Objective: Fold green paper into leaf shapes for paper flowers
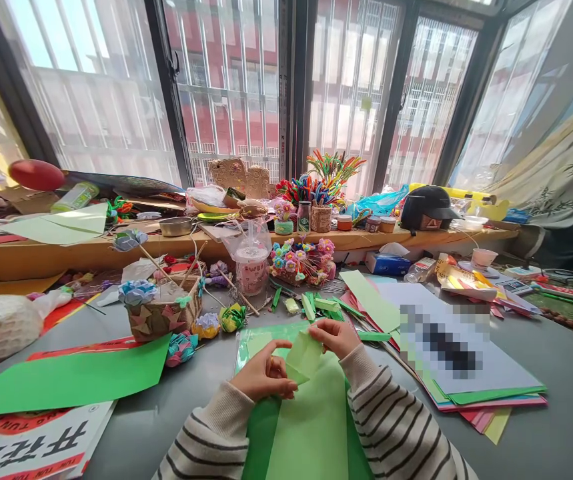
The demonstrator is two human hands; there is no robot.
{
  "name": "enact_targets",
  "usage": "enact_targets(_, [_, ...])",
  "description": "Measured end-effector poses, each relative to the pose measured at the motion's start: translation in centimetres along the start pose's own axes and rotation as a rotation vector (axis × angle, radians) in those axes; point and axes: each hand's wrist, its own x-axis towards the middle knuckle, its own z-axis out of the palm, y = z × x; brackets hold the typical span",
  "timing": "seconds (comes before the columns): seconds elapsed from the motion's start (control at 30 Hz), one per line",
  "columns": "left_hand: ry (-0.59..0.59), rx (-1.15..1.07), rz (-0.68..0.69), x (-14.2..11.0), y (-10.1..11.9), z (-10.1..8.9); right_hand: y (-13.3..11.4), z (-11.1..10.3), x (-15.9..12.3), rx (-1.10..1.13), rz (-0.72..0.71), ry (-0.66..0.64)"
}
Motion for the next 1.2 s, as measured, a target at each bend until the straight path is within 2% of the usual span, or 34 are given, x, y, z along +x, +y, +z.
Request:
enact_targets(0.07, [-0.015, -0.019, 0.012, -0.07, 0.14, -0.23, -0.03, -0.06, -0.10, -0.015, -0.008, -0.026])
enact_targets(0.27, [0.240, -0.035, 0.035, 0.40, 0.24, -0.30, 0.04, 0.26, -0.31, 0.148, 0.059, 0.041])
enact_targets(0.6, [0.438, -0.142, 0.053, 0.63, 0.50, -0.83, -0.33, 0.70, -0.75, 0.148, 0.139, -0.021])
enact_targets(0.7, [0.438, -0.094, 0.066, 0.59, 0.47, -0.86, -0.25, 0.65, -0.68, 0.103, 0.083, -0.058])
enact_targets(0.87, [0.419, -0.016, 0.085, 0.59, 0.43, -0.68, -0.06, 0.37, -0.54, 0.035, 0.043, -0.193])
enact_targets(1.1, [0.376, -0.046, 0.144, 0.79, 0.02, -0.50, 0.08, 0.71, -0.88, 0.092, 0.045, -0.166])
enact_targets(1.2, [0.335, -0.038, 0.118, 0.85, -0.09, -0.24, 0.03, 0.89, -1.05, 0.100, 0.059, -0.169])
